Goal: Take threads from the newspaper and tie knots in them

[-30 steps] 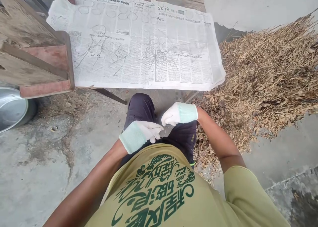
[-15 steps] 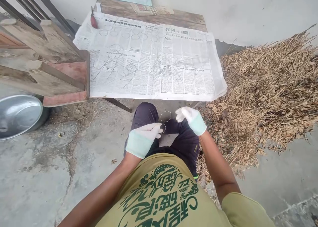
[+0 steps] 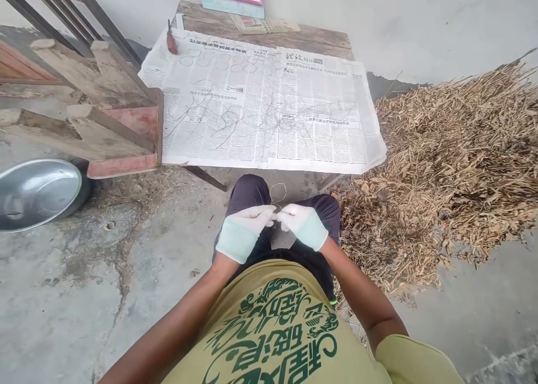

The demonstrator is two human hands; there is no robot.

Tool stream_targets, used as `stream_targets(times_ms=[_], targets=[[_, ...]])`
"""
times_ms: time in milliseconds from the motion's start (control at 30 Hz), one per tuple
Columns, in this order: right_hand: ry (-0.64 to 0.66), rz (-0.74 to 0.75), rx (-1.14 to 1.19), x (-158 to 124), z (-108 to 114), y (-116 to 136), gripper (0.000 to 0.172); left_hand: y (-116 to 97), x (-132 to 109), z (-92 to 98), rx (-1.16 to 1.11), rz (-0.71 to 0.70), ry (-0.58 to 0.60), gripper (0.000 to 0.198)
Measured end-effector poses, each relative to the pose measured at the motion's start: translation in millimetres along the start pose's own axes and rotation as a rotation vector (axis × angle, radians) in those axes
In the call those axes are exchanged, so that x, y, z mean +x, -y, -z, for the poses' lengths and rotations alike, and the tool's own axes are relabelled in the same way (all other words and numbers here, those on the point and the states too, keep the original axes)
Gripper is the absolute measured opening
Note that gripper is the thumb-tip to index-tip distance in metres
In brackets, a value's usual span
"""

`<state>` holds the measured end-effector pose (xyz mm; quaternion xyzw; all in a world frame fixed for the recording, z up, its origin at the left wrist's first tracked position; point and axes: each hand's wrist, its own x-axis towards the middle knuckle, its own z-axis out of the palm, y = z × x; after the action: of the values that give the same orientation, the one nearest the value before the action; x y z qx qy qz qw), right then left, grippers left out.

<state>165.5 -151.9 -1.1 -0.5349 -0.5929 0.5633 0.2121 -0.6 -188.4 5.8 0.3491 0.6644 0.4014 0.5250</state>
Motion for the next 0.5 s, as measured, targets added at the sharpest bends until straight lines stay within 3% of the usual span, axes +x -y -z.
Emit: stream_targets(times_ms=[300, 500], targets=[[-0.029, 0.074, -0.210, 3.3, 17.0, 8.9, 0.025, 0.1, 9.3, 14.1, 0.174, -0.050, 0.061, 0.048], [-0.054, 0.102, -0.307, 9.3, 42.6, 35.2, 0.029, 32.0, 41.2, 33.9, 0.188, -0.010, -0.027, 0.057]])
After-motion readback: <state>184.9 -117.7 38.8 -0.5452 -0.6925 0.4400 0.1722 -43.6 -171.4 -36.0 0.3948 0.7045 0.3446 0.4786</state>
